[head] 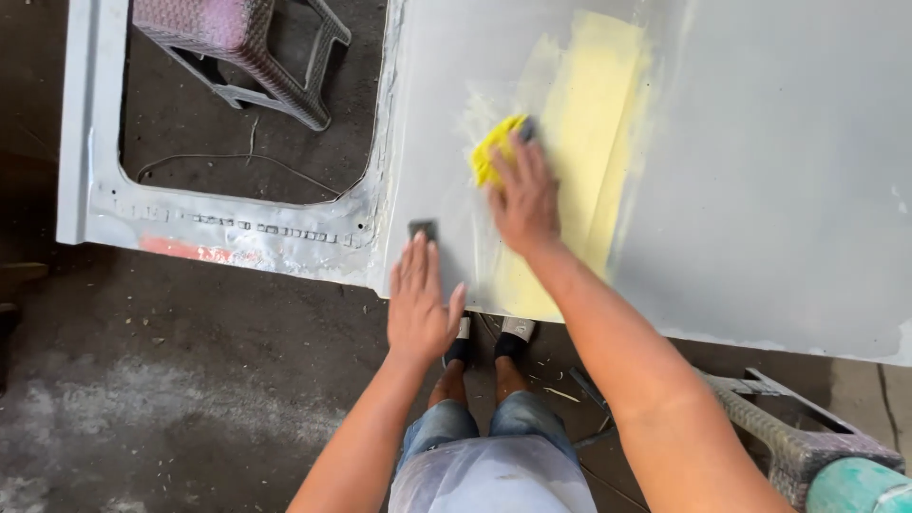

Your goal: Sanding a repaired area on a car panel with a sanding block and water.

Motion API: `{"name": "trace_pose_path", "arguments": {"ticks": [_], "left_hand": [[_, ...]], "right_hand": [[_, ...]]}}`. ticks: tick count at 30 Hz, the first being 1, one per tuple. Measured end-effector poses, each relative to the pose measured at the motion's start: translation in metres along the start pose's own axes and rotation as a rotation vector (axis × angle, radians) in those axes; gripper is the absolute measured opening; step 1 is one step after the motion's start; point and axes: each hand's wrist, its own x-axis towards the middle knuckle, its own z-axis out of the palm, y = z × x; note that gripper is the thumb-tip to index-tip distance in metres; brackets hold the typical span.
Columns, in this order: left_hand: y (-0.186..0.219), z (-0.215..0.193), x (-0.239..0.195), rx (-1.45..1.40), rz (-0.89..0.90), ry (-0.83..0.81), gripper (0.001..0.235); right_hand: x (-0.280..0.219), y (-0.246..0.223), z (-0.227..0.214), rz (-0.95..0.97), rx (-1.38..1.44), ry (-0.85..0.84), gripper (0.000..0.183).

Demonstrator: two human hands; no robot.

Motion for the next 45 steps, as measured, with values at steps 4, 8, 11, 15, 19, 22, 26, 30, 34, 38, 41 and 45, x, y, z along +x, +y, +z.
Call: {"name": "trace_pose_path", "arguments": {"ticks": [4,8,11,15,19,22,26,30,34,38,41,45], "left_hand": [[-0.02,0.011,-0.032,0.007,0.015,0.042,0.076],[-0.016,0.005,-0.031,-0.015,0.001,0.025,0.076],[-0.017,0.002,-0.029,-0.01,0.007,0.008,0.077],[-0.017,0.004,-0.03,-0.002,0.012,0.005,0.077],[-0.02,0.008,-0.033,0.009,0.013,0.021,0.076],[-0.022,0.011,-0.033,0.06,0.002,0.003,0.076],[-0.019,0.007,-0.044,0.039,0.031,-0.025,0.082],[0.006,0.016,-0.012,0.036,0.11,-0.138,0.09],[0.052,0.032,0.004,0.184,0.253,-0.16,0.093],[0.005,0.012,-0.011,0.048,0.347,-0.264,0.094],[-0.029,-0.002,-0.027,0.121,0.265,-0.206,0.096],[0.032,0.022,-0.046,0.034,0.258,-0.299,0.102]], "right_hand": [[-0.067,-0.034,0.004,-0.173,0.068,-0.127,0.045],[-0.081,-0.028,-0.026,-0.303,0.004,-0.348,0.047],[-0.035,0.008,-0.02,-0.194,-0.1,-0.391,0.053],[0.022,0.009,-0.009,0.04,0.059,-0.165,0.058],[-0.012,-0.043,0.019,-0.057,-0.091,-0.213,0.053],[-0.068,-0.074,0.004,-0.282,-0.106,-0.294,0.05],[-0.112,-0.018,-0.044,-0.142,-0.011,-0.339,0.052],[-0.126,0.069,-0.072,0.152,-0.138,-0.121,0.053],[-0.124,0.069,-0.066,0.313,-0.177,-0.009,0.054],[-0.128,0.072,-0.066,0.352,-0.194,-0.036,0.057],[-0.123,0.063,-0.068,0.368,-0.194,-0.045,0.056],[-0.125,0.063,-0.066,0.363,-0.209,-0.042,0.055]]}}
